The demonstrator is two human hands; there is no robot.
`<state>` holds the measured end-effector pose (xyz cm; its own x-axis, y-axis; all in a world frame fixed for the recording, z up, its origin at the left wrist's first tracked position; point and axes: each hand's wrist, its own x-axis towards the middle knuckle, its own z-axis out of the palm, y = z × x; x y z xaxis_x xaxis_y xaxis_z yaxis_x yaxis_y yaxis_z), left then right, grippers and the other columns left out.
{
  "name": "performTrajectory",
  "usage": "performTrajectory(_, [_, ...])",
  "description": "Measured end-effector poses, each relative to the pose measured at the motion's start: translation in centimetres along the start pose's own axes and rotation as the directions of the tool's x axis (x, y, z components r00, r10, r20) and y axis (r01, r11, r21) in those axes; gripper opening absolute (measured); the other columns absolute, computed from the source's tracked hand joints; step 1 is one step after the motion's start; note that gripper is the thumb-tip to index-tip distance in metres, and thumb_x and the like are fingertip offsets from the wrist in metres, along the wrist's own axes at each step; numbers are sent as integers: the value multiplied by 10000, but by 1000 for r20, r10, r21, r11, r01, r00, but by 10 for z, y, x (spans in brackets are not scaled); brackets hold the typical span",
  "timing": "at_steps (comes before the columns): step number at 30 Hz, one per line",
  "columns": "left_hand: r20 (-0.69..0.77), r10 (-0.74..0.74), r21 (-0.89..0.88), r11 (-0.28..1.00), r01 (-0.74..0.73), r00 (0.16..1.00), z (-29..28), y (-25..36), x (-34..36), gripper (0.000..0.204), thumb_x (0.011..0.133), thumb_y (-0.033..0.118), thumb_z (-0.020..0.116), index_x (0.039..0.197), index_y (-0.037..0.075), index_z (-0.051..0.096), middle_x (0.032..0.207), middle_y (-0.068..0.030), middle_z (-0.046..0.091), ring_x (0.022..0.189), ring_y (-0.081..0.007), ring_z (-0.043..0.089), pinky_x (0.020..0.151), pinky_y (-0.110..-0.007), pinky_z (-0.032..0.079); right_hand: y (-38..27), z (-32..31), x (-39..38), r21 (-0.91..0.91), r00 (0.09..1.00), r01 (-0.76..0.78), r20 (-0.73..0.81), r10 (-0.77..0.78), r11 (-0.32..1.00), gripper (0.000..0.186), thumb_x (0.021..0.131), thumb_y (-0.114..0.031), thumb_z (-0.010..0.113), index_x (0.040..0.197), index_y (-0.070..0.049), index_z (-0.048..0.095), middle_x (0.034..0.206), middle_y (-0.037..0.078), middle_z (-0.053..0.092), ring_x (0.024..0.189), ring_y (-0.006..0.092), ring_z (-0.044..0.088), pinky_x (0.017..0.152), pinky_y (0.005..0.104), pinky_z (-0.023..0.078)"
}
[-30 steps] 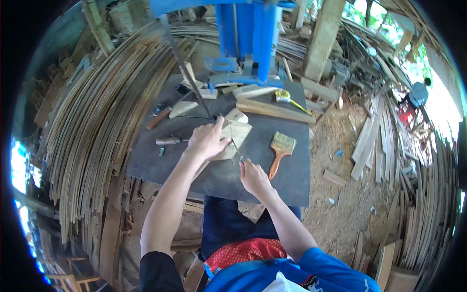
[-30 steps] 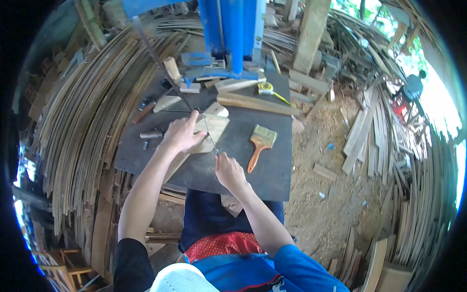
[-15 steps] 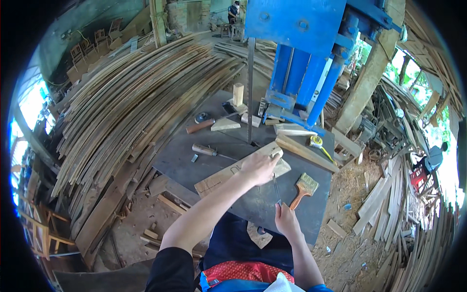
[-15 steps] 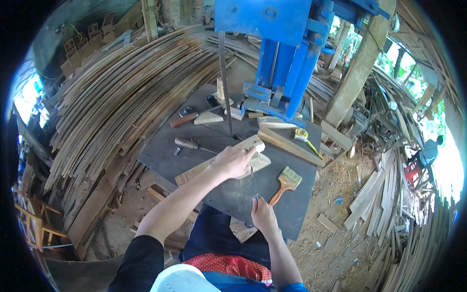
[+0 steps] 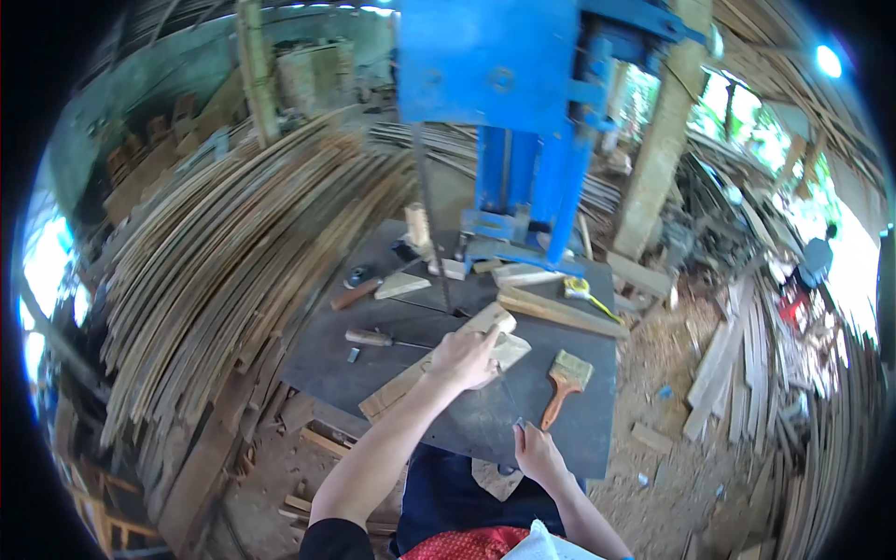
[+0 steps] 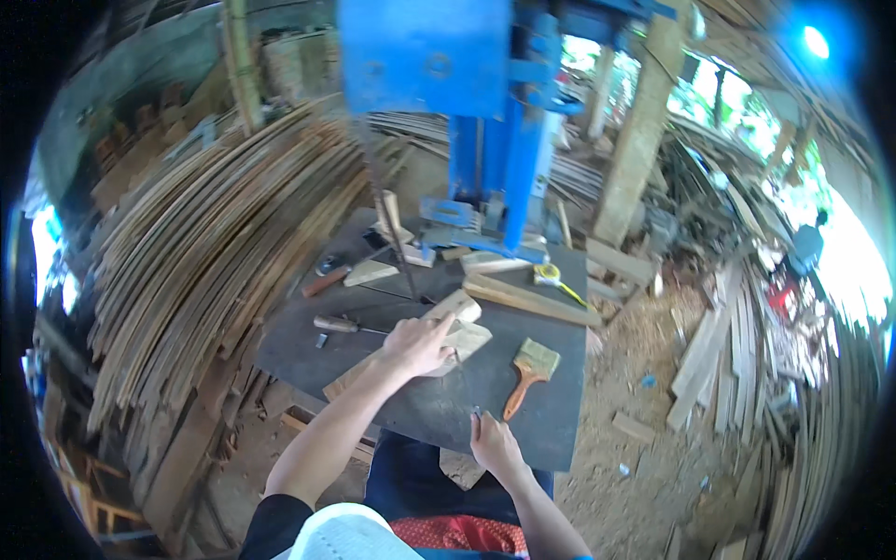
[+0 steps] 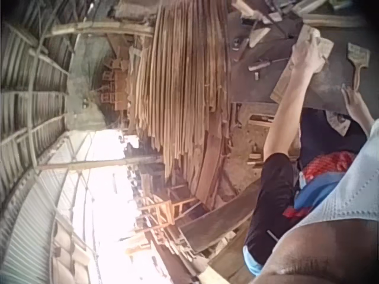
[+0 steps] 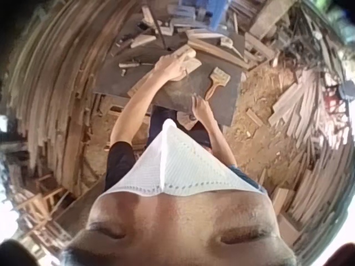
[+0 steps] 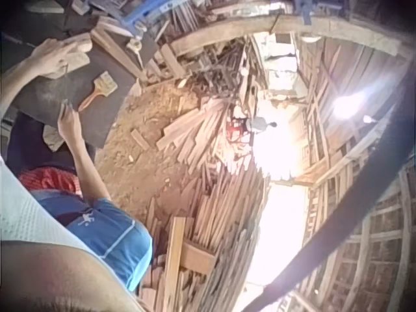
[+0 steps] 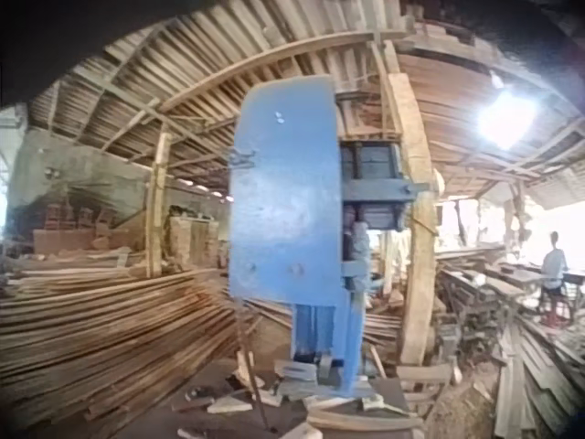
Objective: The person uses a chisel and mallet to carve a small wooden block on a workbench. They repeatedly position the chisel, strike it, and remove wood shavings. The person occasionally rotates the block to access different sides and uses a brush to clear debris from the work area.
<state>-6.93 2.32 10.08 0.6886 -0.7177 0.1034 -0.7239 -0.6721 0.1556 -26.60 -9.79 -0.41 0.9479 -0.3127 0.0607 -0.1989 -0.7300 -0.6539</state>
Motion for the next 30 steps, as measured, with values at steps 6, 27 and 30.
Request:
performTrajectory(6, [56, 130, 0, 991, -130, 990, 4, 8, -2, 658, 852, 365, 723, 1384, 57, 487, 844, -208, 714, 844, -380, 713, 758, -476, 570, -18, 30, 79, 32, 994, 57, -93, -54, 998, 336, 1044, -263, 444, 909, 18, 571, 753, 320, 643, 725, 509, 650, 659, 569, 542])
performTrajectory(27, [-14, 82, -92, 992, -83, 997, 16, -13, -12, 549, 898, 346, 684, 1306, 31, 495, 812, -214, 707, 809, -394, 713, 728, -499, 574, 4, -4, -12, 30, 999, 44, -4, -44, 999, 293, 1036, -227, 480, 906, 18, 574, 769, 302, 641, 740, 517, 624, 674, 596, 489])
performTrajectory(30, [2, 221, 16, 975, -221, 975, 18, 5, -10, 511, 911, 316, 665, 1305, 32, 508, 801, -184, 712, 774, -352, 720, 683, -457, 578, -5, 6, 22, 17, 990, 135, -46, -134, 991, 318, 1038, -224, 484, 857, 24, 568, 752, 296, 635, 727, 502, 622, 636, 571, 482])
